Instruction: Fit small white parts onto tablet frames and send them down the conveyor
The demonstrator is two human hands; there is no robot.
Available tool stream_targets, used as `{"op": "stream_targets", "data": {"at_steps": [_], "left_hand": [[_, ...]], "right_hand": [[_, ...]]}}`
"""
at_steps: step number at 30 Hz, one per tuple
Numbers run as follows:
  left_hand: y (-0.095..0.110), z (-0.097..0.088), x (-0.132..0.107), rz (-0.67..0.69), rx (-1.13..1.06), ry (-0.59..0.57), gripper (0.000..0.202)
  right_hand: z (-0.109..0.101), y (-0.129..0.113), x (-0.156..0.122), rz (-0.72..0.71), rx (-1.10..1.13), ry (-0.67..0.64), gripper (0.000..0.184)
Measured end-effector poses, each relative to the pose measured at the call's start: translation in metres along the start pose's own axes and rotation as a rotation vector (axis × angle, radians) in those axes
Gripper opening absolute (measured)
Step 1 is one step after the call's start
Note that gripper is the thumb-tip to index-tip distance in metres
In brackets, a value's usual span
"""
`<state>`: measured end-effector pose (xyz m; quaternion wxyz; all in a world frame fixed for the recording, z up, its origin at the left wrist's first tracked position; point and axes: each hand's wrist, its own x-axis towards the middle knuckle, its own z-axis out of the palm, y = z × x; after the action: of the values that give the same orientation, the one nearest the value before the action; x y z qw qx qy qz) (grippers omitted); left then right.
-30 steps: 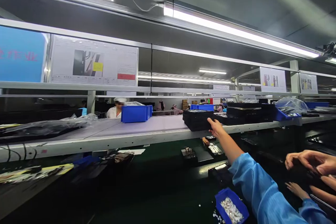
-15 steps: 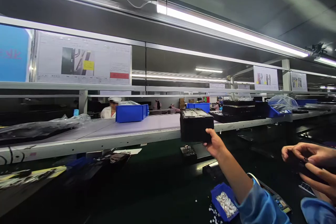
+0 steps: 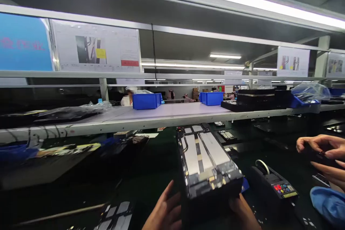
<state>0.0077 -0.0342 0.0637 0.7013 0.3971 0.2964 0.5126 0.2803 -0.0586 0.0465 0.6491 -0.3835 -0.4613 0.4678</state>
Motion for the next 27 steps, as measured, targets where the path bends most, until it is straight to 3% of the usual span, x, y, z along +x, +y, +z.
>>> {"op": "stream_targets", "data": {"at_steps": [3,6,9,12,17,20,27], "left_hand": [[-0.012,0.008,0.003,0.083,-0.047,-0.018,0.131],[-0.036,-0.006,-0.006,0.124,0.073,0.062,0.127],[-0.068,-0.024,-0.023,0.052,0.132,0.149,0.115],[-0.098,-0.035,-0.036,-0.060,0.053,0.174,0.111],[-0.130,-0.051,-0.034,-0.131,0.049,0.162,0.109],[-0.130,-0.059,-0.031,-0.185,0.209,0.155,0.109],[-0.092,-0.056,-0.040,-0.298,0.658,-0.040,0.085]], "right_hand": [[-0.016,0.037,-0.021,0.132,-0.234,-0.078,0.098],[-0.024,0.067,-0.037,0.258,-0.381,-0.187,0.108],[-0.029,0.087,-0.058,0.342,-0.405,-0.240,0.104],[-0.036,0.101,-0.083,0.419,-0.421,-0.264,0.095],[-0.056,0.124,-0.113,0.420,-0.419,-0.237,0.090],[-0.068,0.129,-0.118,0.377,-0.516,-0.275,0.085],[-0.070,0.105,-0.121,0.476,-0.523,-0.307,0.086]]}}
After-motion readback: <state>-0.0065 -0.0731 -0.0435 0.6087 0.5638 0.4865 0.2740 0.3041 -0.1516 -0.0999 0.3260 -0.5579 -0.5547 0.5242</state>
